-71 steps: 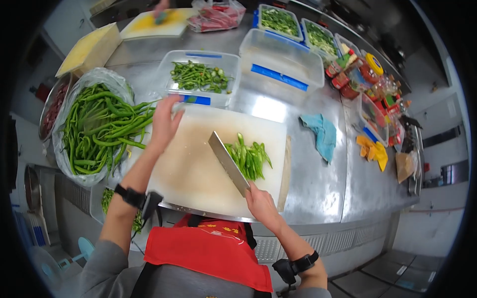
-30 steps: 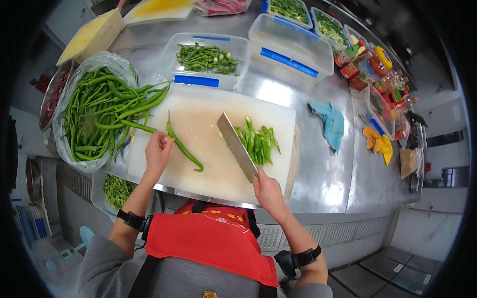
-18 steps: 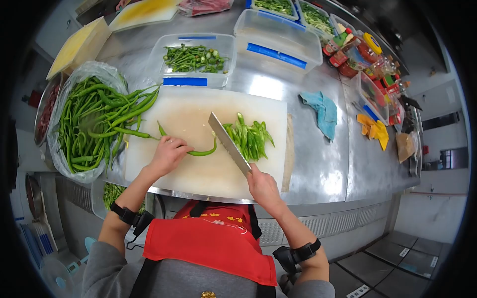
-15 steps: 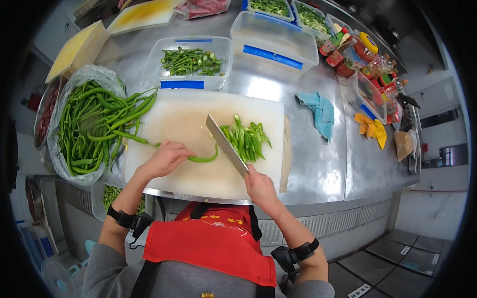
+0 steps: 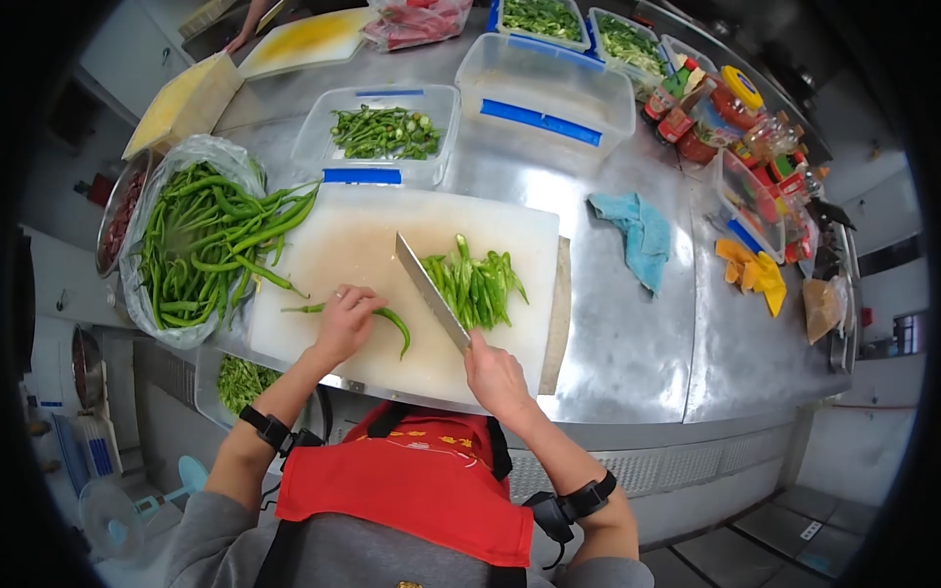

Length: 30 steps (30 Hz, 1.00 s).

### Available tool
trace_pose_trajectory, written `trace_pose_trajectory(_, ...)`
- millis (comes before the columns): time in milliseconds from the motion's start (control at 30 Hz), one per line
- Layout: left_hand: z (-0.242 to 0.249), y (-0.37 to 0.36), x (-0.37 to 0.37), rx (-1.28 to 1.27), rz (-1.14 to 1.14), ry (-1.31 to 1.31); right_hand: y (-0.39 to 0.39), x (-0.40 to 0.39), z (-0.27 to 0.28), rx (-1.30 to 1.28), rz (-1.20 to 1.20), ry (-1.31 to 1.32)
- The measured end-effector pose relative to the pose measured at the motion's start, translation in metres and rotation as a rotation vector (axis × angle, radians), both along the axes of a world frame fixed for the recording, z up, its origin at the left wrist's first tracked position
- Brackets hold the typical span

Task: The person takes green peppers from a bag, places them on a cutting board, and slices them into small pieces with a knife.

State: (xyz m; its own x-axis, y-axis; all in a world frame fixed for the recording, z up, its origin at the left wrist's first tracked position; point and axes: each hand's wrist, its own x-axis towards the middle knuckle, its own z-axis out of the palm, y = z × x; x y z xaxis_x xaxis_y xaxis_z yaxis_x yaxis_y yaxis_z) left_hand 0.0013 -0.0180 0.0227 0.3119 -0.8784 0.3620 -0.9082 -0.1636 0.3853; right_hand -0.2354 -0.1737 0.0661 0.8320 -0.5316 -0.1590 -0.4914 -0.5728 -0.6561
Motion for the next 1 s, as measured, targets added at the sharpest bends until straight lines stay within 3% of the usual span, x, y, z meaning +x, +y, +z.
trace_pose_trajectory(133,-0.014,0.003,-0.016,0.012,0.014,0.089,-0.002,-0.002,0.001,0.034,0.026,-0.055)
trace_pose_trajectory(233,-0.024,-0.001,-0.026,-0.072,0.237,0.304,0.001,-0.007,0.013,0.067,0.079,-0.021)
trace_pose_trajectory(333,-0.024,-0.004,-0.031,-0.056,0.340,0.318,0.010,-0.013,0.028,0.018,0.151,0.031)
trace_pose_trajectory(433,-0.028,0.001,-0.025,-0.068,0.289,0.299,0.018,-0.018,0.020,0.023,0.180,0.091)
trace_pose_trajectory(533,-0.021,0.005,-0.020,-0.113,0.251,0.078,0.024,-0.016,0.020,0.038,0.141,0.088)
trace_pose_trajectory(733,-0.028,0.011,-0.016,-0.144,0.280,0.229,0.038,-0.011,0.058,0.058,0.121,0.162)
trace_pose_trajectory(900,-0.029,0.017,-0.013,-0.190,0.234,0.272,0.048,0.007,0.020,0.017,0.117,0.148)
trace_pose_trajectory(1000,-0.029,0.019,-0.009,-0.191,0.204,0.276,0.049,0.008,0.028,0.018,0.104,0.095)
